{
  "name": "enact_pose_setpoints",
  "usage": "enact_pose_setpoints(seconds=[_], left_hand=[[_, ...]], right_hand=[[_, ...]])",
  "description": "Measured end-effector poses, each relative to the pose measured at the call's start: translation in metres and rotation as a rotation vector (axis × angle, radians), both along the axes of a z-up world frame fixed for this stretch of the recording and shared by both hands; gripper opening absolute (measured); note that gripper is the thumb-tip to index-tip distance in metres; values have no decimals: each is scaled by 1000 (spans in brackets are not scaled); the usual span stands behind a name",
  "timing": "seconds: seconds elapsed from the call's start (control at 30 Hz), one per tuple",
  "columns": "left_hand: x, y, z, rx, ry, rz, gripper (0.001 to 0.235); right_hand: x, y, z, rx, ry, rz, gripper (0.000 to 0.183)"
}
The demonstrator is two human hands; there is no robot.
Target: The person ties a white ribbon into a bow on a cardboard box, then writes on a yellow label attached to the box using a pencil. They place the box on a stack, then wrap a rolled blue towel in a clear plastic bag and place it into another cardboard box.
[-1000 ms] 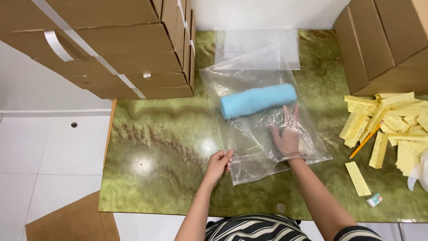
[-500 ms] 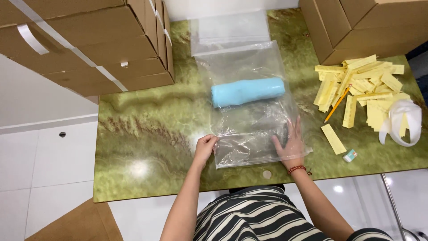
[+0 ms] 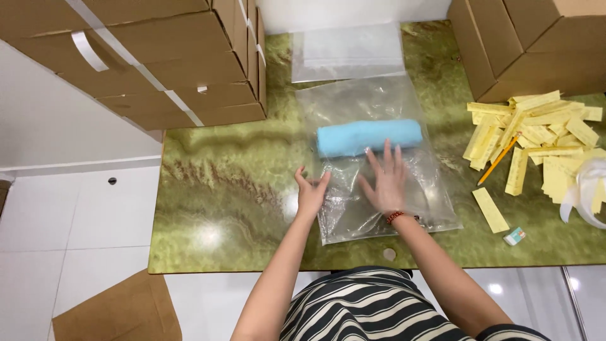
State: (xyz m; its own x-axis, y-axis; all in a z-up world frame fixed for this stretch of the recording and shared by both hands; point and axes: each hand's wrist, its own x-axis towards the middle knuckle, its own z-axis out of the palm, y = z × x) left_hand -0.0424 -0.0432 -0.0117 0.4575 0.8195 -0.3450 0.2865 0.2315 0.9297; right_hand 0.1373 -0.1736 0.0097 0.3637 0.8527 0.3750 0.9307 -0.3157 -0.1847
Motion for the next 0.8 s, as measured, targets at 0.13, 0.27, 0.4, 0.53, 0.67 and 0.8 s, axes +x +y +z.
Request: enact_pose_setpoints(seconds=[0.13, 0.27, 0.4, 0.53, 0.67, 0.8], left_hand=[[7, 5, 15, 17, 115, 0, 87], [6, 8, 14, 172, 167, 45, 70], [0, 13, 13, 190, 145, 23, 68], [7, 22, 12, 166, 104, 29, 69], [8, 17, 21, 115, 96, 39, 63], [5, 17, 13, 90, 116, 72, 65]], right_hand=[[4, 26, -8, -320, 205, -186, 79], [21, 30, -20, -317, 76, -136, 73], [29, 45, -10, -255, 115, -104, 61], [46, 80, -11, -292, 155, -43, 74], [85, 108, -16, 157, -842, 104, 82], [74, 139, -20, -320, 238, -2, 68]])
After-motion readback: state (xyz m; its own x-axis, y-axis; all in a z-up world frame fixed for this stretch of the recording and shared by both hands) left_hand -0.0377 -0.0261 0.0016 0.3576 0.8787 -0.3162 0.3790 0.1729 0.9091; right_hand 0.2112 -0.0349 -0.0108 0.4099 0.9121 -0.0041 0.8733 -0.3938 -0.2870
